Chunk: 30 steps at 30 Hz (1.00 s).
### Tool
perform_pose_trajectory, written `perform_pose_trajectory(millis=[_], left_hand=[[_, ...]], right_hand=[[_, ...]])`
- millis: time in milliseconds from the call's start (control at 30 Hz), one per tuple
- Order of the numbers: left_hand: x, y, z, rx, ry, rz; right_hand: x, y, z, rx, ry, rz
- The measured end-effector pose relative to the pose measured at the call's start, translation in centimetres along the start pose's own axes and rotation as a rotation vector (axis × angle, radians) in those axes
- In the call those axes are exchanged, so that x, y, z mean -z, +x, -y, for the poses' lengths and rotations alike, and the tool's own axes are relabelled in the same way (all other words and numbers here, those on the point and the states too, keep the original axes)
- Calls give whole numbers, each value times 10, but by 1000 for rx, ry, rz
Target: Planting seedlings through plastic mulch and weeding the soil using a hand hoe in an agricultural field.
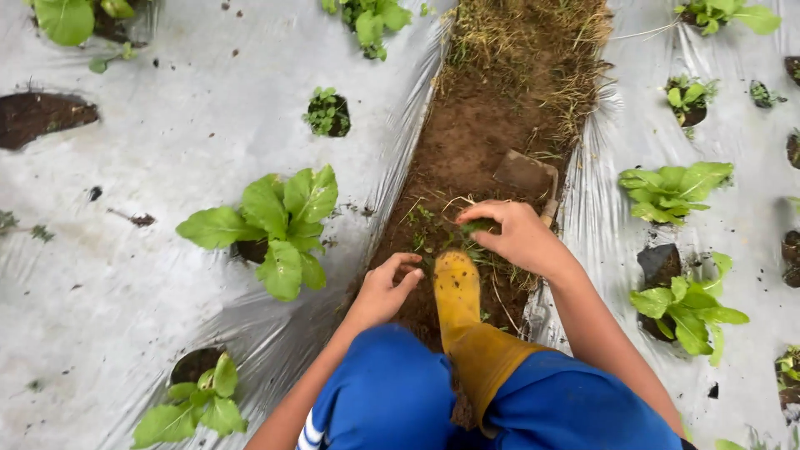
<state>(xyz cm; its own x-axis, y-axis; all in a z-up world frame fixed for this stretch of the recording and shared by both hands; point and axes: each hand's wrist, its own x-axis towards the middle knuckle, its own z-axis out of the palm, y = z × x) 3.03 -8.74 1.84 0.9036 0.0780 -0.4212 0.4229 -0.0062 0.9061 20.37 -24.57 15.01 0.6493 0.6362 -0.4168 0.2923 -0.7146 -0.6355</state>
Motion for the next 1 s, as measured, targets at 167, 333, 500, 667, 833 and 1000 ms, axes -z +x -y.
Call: perform_pose_trajectory(millis=[167, 333, 500, 667, 833, 1000], left_hand=[[12, 9, -4, 19, 76, -70], [31, 24, -11, -13, 124, -184], [46, 49, -61, -8, 150, -138], [53, 86, -104, 54, 239, -157], [50, 83, -125, 82, 212, -154], [73, 82, -109, 78, 169, -229]], right_hand=[[13, 14, 0, -64, 65, 150], [17, 67, -54, -92, 52, 169], [15, 106, -48, 22, -210, 383], [34, 134, -49, 45, -266, 453], [44, 141, -34, 38, -325, 479], [23, 183, -46, 35, -267, 420]])
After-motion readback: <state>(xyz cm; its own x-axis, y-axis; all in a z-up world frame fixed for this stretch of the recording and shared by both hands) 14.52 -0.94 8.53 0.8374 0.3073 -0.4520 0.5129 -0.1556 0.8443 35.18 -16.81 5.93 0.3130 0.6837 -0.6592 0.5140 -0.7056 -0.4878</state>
